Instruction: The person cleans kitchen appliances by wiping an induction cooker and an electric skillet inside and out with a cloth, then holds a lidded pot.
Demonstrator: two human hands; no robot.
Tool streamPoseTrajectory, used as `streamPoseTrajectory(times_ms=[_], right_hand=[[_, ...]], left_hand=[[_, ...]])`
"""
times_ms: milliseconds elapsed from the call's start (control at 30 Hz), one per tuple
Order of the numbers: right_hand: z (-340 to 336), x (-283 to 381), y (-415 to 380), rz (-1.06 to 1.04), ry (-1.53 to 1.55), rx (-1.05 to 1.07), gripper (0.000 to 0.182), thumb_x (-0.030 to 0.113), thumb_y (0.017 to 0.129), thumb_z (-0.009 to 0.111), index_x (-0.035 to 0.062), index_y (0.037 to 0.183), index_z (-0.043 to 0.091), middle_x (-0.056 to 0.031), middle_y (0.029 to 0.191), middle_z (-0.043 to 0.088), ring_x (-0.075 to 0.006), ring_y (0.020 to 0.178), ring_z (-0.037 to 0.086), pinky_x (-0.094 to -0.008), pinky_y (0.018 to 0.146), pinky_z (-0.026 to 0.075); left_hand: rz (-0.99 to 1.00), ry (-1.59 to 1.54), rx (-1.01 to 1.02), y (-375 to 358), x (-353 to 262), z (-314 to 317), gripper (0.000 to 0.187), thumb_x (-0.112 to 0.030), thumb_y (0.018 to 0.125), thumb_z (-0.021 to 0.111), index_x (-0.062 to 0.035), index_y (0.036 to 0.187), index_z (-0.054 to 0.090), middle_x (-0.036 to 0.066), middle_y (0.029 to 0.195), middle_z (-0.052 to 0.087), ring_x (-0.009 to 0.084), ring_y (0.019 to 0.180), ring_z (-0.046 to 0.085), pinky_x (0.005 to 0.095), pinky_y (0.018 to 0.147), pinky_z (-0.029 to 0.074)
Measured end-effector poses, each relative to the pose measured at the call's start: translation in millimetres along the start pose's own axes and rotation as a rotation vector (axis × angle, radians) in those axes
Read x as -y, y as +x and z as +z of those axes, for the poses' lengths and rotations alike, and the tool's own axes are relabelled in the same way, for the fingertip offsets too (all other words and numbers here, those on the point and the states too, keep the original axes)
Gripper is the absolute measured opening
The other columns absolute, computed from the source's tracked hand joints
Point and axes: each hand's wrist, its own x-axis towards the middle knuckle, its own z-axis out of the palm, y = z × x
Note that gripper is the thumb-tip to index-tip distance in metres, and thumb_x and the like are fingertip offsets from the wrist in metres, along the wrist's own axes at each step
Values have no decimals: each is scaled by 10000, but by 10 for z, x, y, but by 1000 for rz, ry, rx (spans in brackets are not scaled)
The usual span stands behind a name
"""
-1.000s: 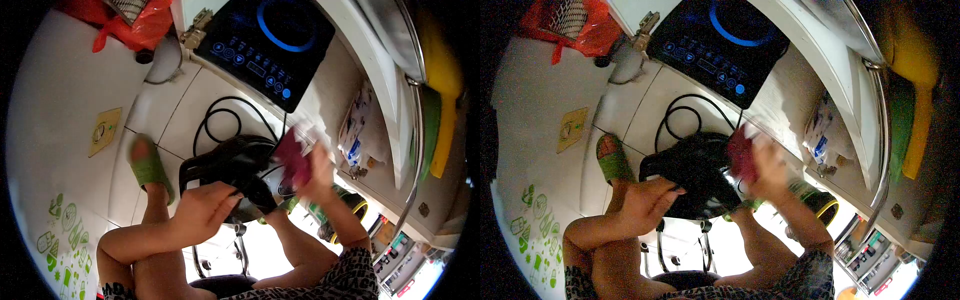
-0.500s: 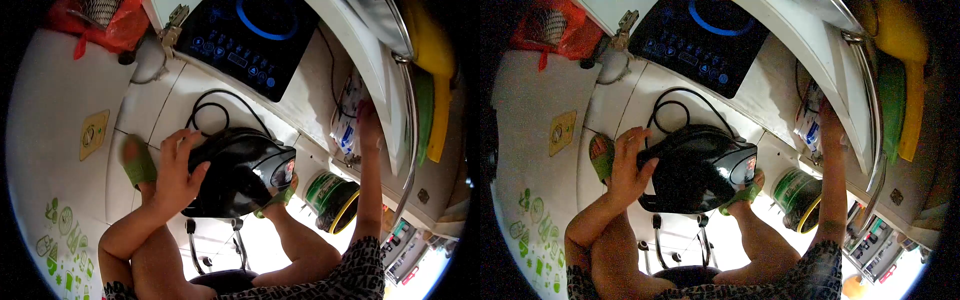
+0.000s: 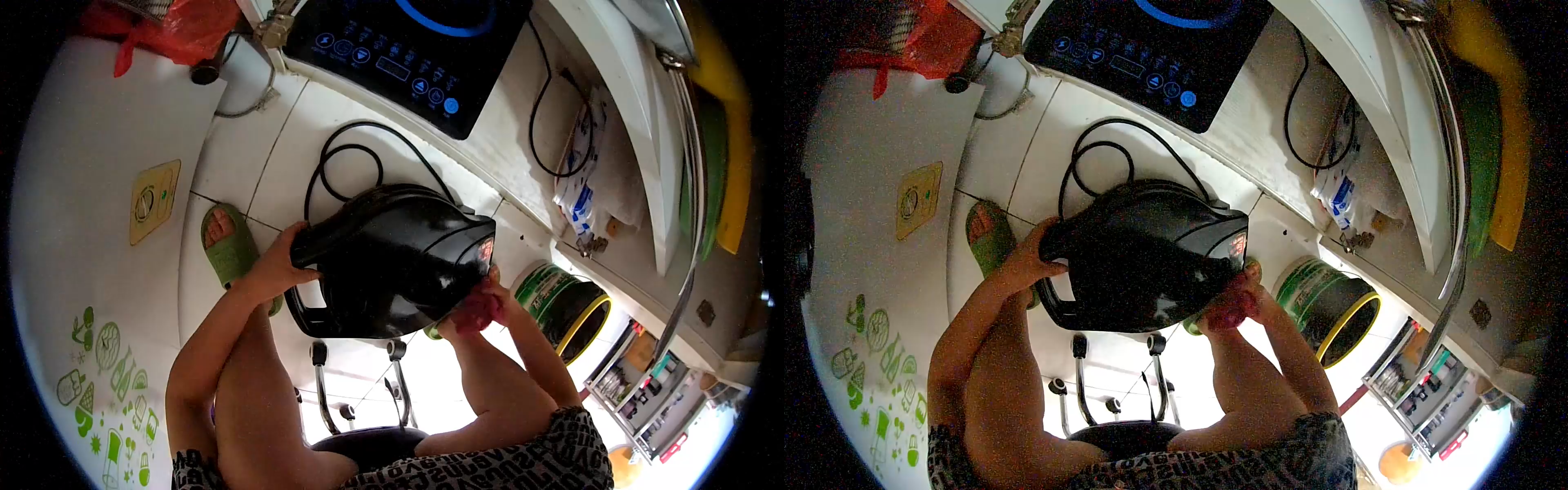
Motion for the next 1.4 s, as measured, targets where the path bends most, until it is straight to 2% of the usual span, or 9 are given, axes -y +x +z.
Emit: streamPoseTrajectory(times_ms=[367,433,500,533,900,1000,1200,1300,1400], right_hand=[[402,70,-3,-330,153,39,237,212,751,533,95,560,455,-61,594,517,-228,529,486,-348,562,484],[181,149,-72,-180,332,190,148,194,723,536,56,744,584,-112,747,611,-263,685,591,-383,699,530],[157,281,-311,-277,55,194,620,183,658,592,-24,1230,480,-186,1125,608,-318,1017,613,-428,936,498],[405,371,-449,-385,68,191,706,175,626,598,-64,1273,449,-220,1205,579,-336,1079,598,-434,969,480],[507,373,-55,-300,349,140,398,181,670,573,-4,1018,633,-164,953,664,-322,838,646,-425,775,545],[621,326,46,-153,342,190,350,176,675,567,3,967,654,-157,879,670,-319,763,650,-420,711,555],[453,257,482,-85,433,695,297,163,690,547,3,910,666,-140,806,678,-290,699,666,-408,636,570],[391,392,475,26,411,651,345,154,739,530,3,1037,621,-145,891,671,-296,823,671,-413,736,574],[1,558,556,-131,18,241,496,206,824,522,19,1277,440,-198,1154,581,-355,1060,591,-478,903,520]], left_hand=[[-11,168,-98,-178,-172,-1,698,22,643,640,-33,1301,414,240,1107,583,396,1051,579,380,908,454],[5,198,-93,-275,-335,-62,701,28,631,642,-35,1293,421,237,1108,583,401,1045,579,384,902,456],[102,95,-79,-341,-452,-96,706,17,608,664,-31,1272,429,227,1109,586,392,1051,582,392,895,457],[106,94,-81,-376,-525,-99,706,17,608,664,-31,1272,429,227,1109,586,392,1051,582,392,895,457],[631,581,-155,-868,-917,-176,526,-129,556,755,-53,1062,630,97,874,518,241,714,553,368,630,451],[1109,888,-125,-1001,-1233,-175,393,-106,721,665,-151,1109,625,1,842,467,129,653,455,217,548,402],[1291,1250,-138,-1113,-1540,-218,339,-220,876,561,-172,1212,551,-31,843,459,73,662,438,203,567,405],[1268,1302,-163,-1110,-1467,-185,337,-246,896,526,-182,1226,534,-40,837,455,77,682,449,209,613,419],[1267,1322,-204,-1114,-1292,-160,325,-279,895,517,-209,1212,528,-50,833,456,77,765,471,241,738,441]])
